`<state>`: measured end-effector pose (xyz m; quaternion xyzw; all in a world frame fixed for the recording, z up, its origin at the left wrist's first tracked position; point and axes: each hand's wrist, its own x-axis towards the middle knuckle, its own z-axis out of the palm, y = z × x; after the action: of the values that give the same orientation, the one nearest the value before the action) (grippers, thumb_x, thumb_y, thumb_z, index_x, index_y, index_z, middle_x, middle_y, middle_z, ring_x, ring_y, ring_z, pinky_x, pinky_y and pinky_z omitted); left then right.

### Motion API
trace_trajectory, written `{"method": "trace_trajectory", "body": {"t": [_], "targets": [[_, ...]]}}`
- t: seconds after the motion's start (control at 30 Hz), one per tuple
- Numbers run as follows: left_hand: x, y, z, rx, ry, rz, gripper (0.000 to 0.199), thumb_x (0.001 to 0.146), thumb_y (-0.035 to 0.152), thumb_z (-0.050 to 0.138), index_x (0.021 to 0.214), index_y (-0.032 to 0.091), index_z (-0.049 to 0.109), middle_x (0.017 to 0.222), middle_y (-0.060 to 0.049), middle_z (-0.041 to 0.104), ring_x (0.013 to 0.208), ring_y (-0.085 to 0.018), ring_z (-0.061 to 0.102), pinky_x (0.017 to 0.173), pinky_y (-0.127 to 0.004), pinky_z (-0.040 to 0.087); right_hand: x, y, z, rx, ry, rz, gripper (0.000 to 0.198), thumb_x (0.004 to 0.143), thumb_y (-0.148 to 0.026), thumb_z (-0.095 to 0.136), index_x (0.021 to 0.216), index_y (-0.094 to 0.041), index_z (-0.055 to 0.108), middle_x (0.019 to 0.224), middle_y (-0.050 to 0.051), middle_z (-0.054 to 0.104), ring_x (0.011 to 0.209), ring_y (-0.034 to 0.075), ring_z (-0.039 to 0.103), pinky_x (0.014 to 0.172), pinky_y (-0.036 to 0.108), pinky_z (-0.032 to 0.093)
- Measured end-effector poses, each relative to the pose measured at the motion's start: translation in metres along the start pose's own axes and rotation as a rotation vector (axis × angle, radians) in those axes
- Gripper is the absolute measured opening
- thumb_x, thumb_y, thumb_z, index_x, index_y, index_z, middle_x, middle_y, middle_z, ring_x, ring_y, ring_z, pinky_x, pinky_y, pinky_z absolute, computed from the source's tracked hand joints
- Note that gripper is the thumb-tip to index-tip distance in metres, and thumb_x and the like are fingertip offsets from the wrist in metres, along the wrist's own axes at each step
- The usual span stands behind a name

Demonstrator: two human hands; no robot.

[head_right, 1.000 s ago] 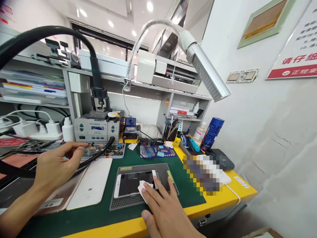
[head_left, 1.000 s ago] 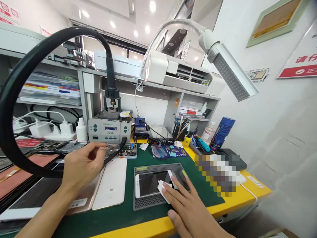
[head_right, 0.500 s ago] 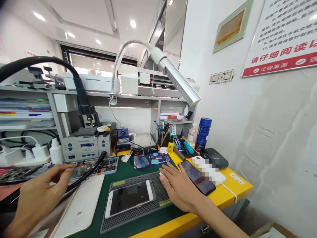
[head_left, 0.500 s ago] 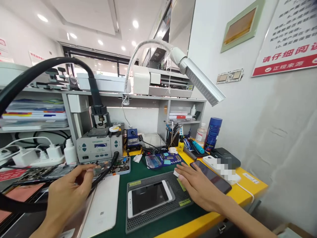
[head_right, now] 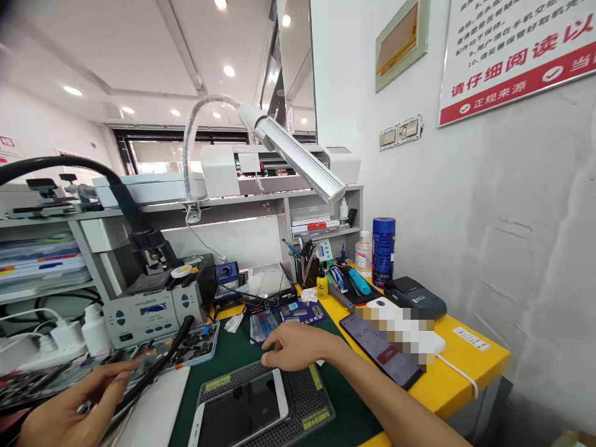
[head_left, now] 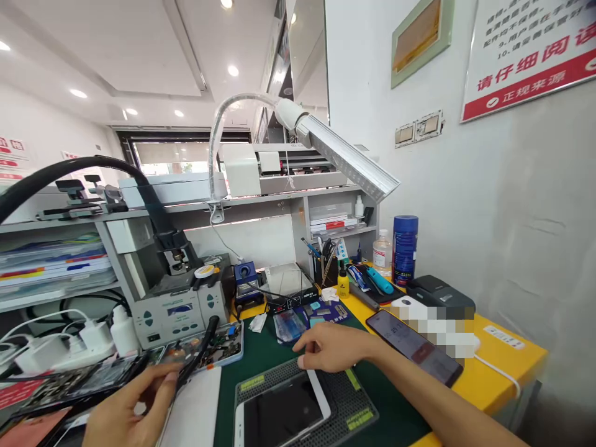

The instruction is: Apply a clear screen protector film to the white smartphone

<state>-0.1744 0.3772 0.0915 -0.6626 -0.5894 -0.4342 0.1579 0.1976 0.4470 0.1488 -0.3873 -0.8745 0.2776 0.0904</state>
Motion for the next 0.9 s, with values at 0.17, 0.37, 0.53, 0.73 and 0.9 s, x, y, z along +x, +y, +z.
{"method": "trace_trajectory", "body": {"t": [0.17,0.37,0.53,0.73,0.9], "targets": [[-0.003,0.039,-0.003,-0.181,-0.233,0.044,0.022,0.09,0.044,0.061,0.098,0.032,0.077,0.089,-0.002,0.078,0.082,-0.024,0.076,0.056,-0.025,0.059,-0.011,0.007,-0.004,0.105,-0.079,-0.057,0.055,0.09,-0.043,0.064,0.138,-0.016,0.068,0.108,0.01,0.079,0.088,0.023,0.074,0.065,0.025,0.052],[-0.013,0.077,-0.002,-0.171,-0.553,0.311,0.031,0.088,0.039,0.066,0.118,0.03,0.068,0.117,-0.009,0.073,0.115,-0.029,0.067,0.097,-0.042,0.06,-0.023,0.007,-0.013,0.087,-0.159,-0.07,0.08,0.078,-0.048,0.08,0.15,-0.023,0.057,0.127,0.011,0.071,0.1,0.028,0.072,0.076,0.031,0.057],[-0.021,0.079,0.0,-0.112,-0.7,0.344,0.064,0.073,0.042,0.081,0.133,0.033,0.06,0.134,-0.009,0.066,0.125,-0.034,0.061,0.103,-0.049,0.058,-0.032,0.0,-0.005,-0.139,-0.151,-0.056,0.107,0.064,-0.049,0.092,0.157,-0.029,0.045,0.153,0.011,0.056,0.141,0.039,0.05,0.109,0.044,0.049],[-0.021,0.08,-0.002,-0.015,-0.663,0.337,0.073,0.068,0.036,0.084,0.137,0.036,0.058,0.136,-0.008,0.067,0.122,-0.036,0.064,0.1,-0.051,0.059,-0.035,0.0,0.0,-0.147,-0.185,0.046,0.111,0.066,-0.041,0.089,0.162,-0.03,0.035,0.163,0.015,0.041,0.148,0.046,0.038,0.108,0.052,0.049],[-0.018,0.082,-0.006,0.013,-0.667,0.337,0.072,0.073,0.029,0.077,0.139,0.037,0.052,0.134,-0.003,0.067,0.121,-0.031,0.065,0.1,-0.047,0.059,-0.031,0.002,-0.005,-0.082,-0.283,0.046,0.123,0.064,-0.046,0.087,0.166,-0.028,0.021,0.163,0.019,0.038,0.143,0.05,0.041,0.102,0.056,0.052]]}}
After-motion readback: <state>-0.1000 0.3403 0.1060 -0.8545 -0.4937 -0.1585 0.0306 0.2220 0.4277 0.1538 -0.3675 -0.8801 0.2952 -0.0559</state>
